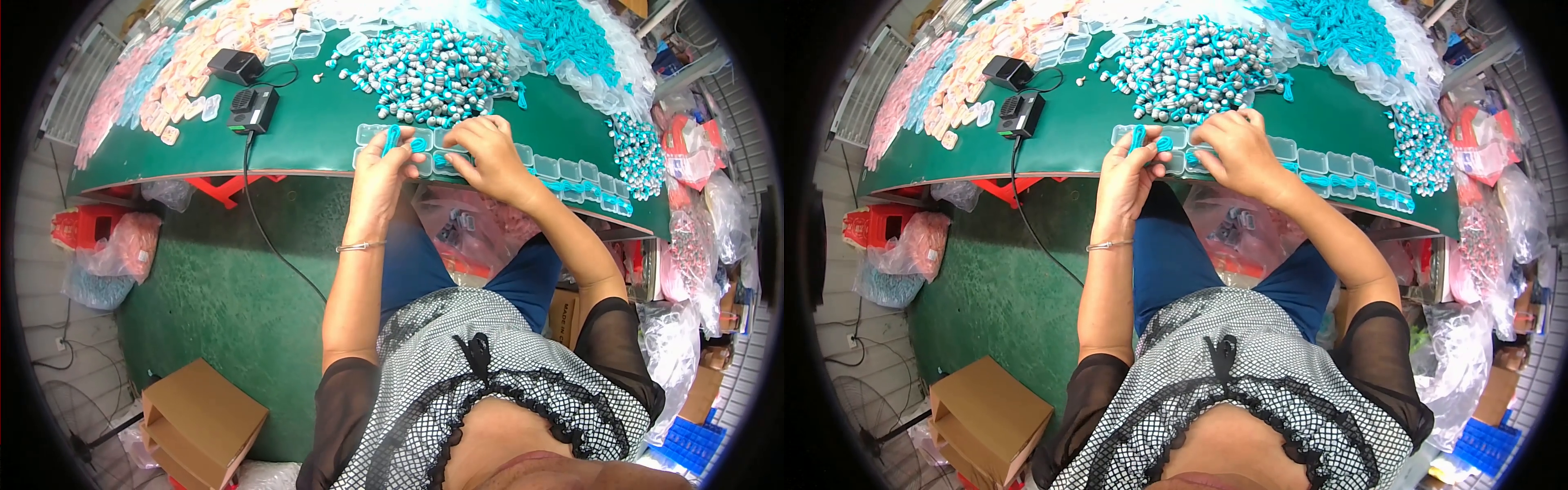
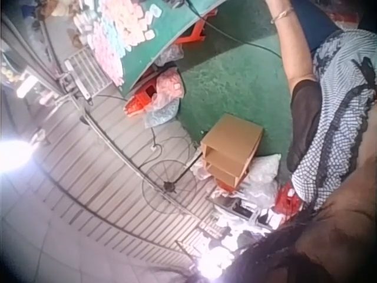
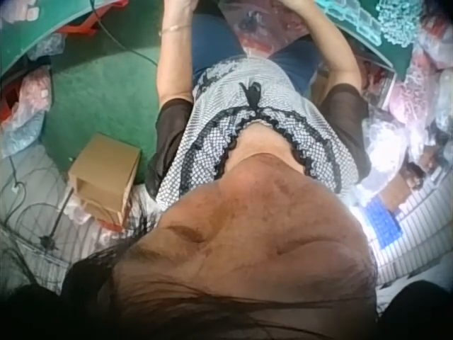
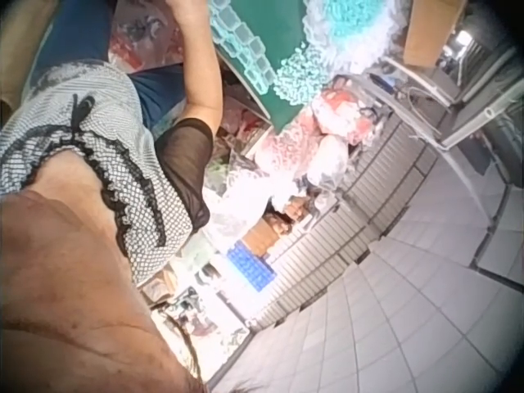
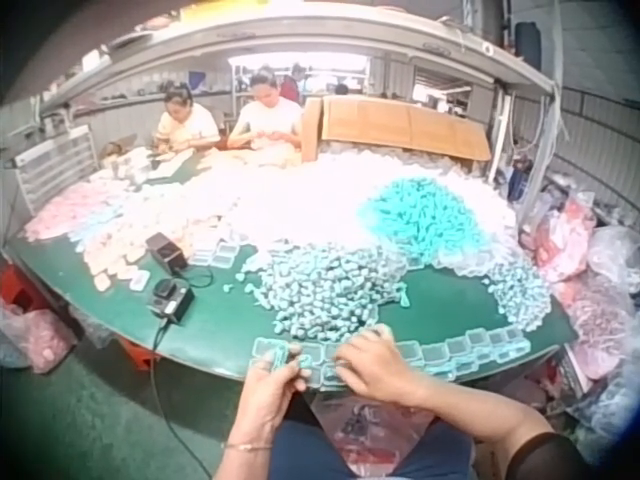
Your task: Sorting and packaging small beads or jewelry components into small plastic containers.
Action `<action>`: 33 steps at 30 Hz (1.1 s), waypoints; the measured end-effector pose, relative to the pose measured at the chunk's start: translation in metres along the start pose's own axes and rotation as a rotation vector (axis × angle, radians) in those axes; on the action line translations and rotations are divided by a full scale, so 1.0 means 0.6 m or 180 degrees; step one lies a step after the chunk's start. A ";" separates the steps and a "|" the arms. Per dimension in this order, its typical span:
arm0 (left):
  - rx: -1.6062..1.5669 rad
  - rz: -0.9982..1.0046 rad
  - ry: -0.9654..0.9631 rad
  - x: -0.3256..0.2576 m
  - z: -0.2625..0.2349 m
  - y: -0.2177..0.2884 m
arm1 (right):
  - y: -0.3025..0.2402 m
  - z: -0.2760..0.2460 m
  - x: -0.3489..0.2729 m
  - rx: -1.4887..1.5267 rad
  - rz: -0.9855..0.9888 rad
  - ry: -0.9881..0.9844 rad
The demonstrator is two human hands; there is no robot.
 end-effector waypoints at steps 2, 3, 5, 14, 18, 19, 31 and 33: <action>0.0264 -0.0076 -0.0147 0.000 0.002 -0.001 | -0.014 -0.007 0.017 0.0409 0.0012 0.0222; 0.0269 -0.0075 -0.0147 0.000 0.002 0.000 | -0.022 -0.006 0.029 0.0767 -0.0062 0.0326; 0.0514 -0.0048 -0.0400 -0.001 0.007 0.004 | -0.024 0.000 0.039 0.1132 -0.0140 0.0433; 0.0914 0.0187 0.0027 -0.005 -0.028 0.066 | -0.015 0.035 0.030 0.0624 0.0066 0.0152; 0.0754 0.0253 0.0117 -0.006 -0.036 0.068 | -0.016 0.057 0.016 0.0460 0.0068 0.0419; 0.0659 0.0266 0.0170 -0.007 -0.037 0.068 | -0.018 0.060 0.015 0.0307 0.0058 0.0409; 0.0809 0.0303 0.0160 -0.011 -0.046 0.089 | -0.036 0.058 0.026 -0.0252 -0.0223 0.0273; 0.1284 0.0597 0.0173 -0.011 -0.046 0.099 | -0.038 0.056 0.027 -0.0318 -0.0286 0.0282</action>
Point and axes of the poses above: each hand's wrist, its own x-axis towards the middle knuckle, its own z-axis out of the palm, y = z × x, the point moved 3 cm from there along x, towards the middle knuckle, and after that the axes turned 9 degrees about -x, right-handed, at the moved point
